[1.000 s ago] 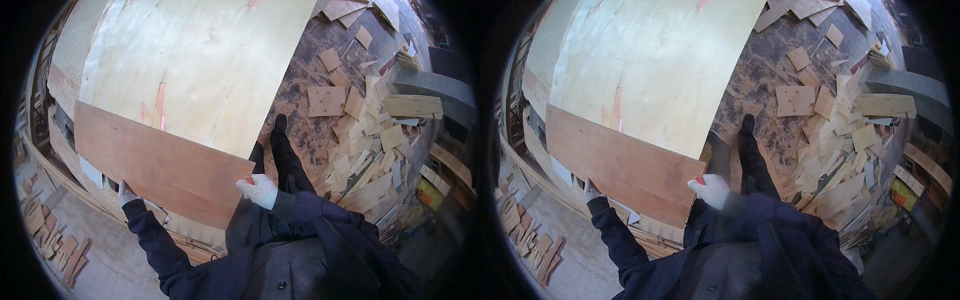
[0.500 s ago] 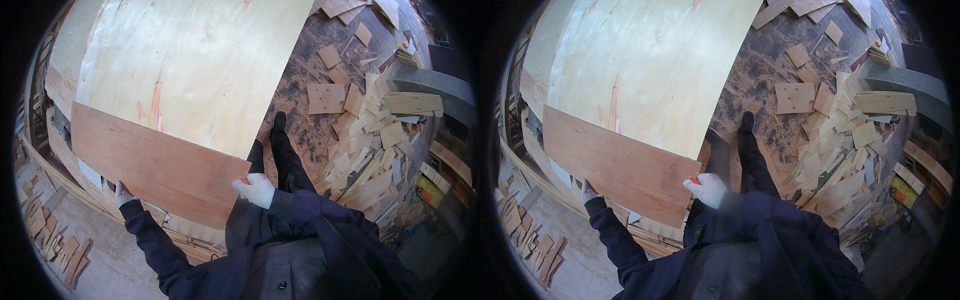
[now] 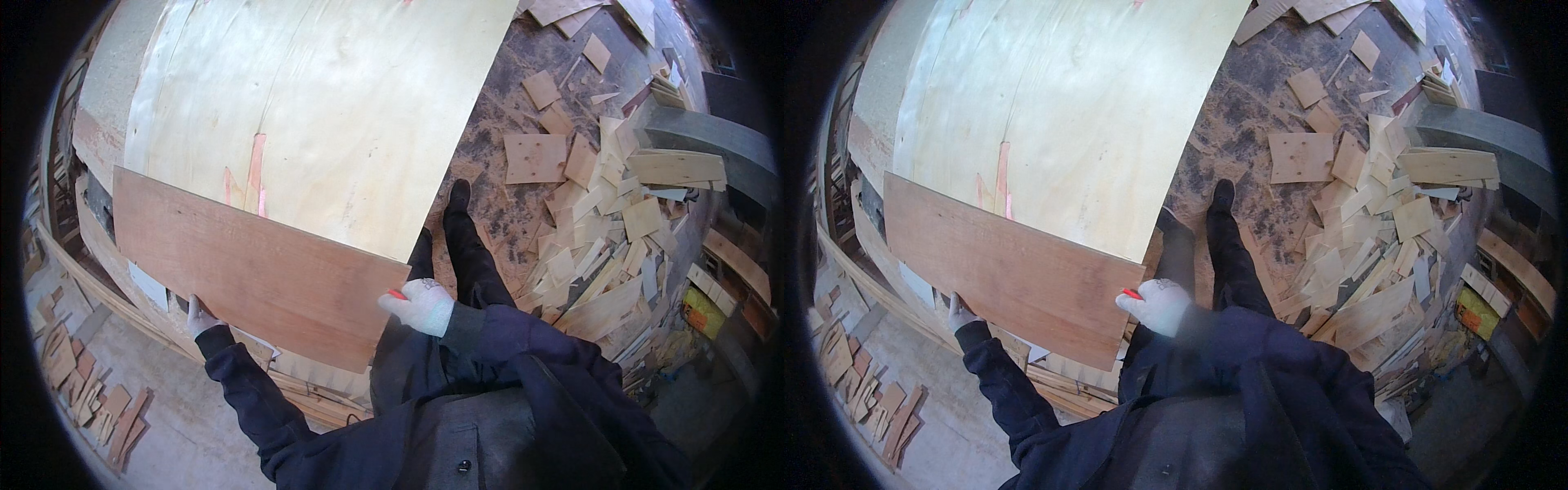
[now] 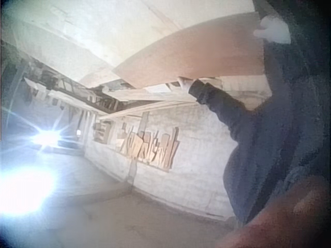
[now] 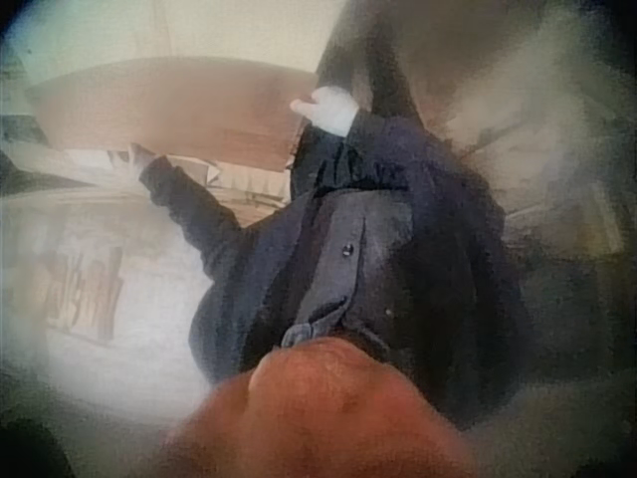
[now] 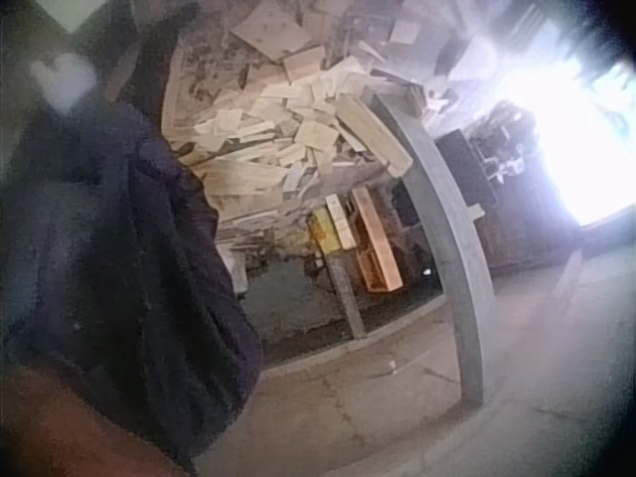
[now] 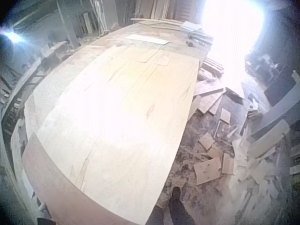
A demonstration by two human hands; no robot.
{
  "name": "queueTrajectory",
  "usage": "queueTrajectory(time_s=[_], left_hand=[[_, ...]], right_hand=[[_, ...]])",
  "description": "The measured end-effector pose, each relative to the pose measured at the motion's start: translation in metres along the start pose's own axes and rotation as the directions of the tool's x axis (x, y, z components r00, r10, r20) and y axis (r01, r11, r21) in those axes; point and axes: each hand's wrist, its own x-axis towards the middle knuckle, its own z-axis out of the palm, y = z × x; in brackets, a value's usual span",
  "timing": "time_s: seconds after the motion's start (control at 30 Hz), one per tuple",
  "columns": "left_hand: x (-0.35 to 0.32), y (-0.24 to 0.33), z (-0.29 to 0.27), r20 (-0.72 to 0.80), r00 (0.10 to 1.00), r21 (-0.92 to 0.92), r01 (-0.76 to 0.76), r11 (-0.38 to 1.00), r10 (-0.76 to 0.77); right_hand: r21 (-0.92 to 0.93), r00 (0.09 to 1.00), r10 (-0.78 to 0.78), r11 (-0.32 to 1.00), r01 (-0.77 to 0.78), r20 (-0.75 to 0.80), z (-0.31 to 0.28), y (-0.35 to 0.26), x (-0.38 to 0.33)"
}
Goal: The person measures and marks a large plywood sheet with a tape measure and red pencil, then uses a compass to draw intersecting lines. A coworker hands over tools and the person continues marking the board.
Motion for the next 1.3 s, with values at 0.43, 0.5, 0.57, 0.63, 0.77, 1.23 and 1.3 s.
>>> queueTrajectory(time_s=[0.43,0.5,0.57,0.63,0.77,1.23,1.3], left_hand=[[-0.011,-0.007,0.011,0.020,0.995,0.091,-0.103,0.990,0.102],[-0.022,-0.011,0.024,0.052,0.988,-0.043,-0.142,0.989,0.144],[-0.030,-0.014,0.036,0.044,0.988,-0.109,-0.140,0.984,0.146],[-0.035,-0.015,0.043,0.096,0.985,-0.155,-0.127,0.980,0.143],[-0.032,-0.016,0.048,0.122,0.978,-0.254,-0.135,0.958,0.170],[-0.030,-0.011,0.056,0.106,0.961,-0.241,-0.225,0.944,0.256],[-0.030,-0.010,0.057,0.096,0.961,-0.233,-0.230,0.945,0.258]], right_hand=[[0.128,0.997,0.007,0.992,0.003,-0.076,0.012,0.001,0.000],[0.187,0.990,0.143,0.972,-0.140,-0.003,0.008,-0.003,-0.004],[0.246,0.989,0.146,0.960,-0.135,-0.025,0.009,-0.006,-0.004],[0.266,0.988,0.153,0.954,-0.140,-0.029,0.010,-0.005,-0.004],[0.280,0.987,0.155,0.950,-0.135,-0.048,0.013,0.001,-0.003],[0.294,0.979,0.194,0.941,-0.167,-0.065,0.016,-0.002,0.000],[0.339,0.986,0.155,0.932,-0.128,-0.054,0.015,-0.003,-0.001]])
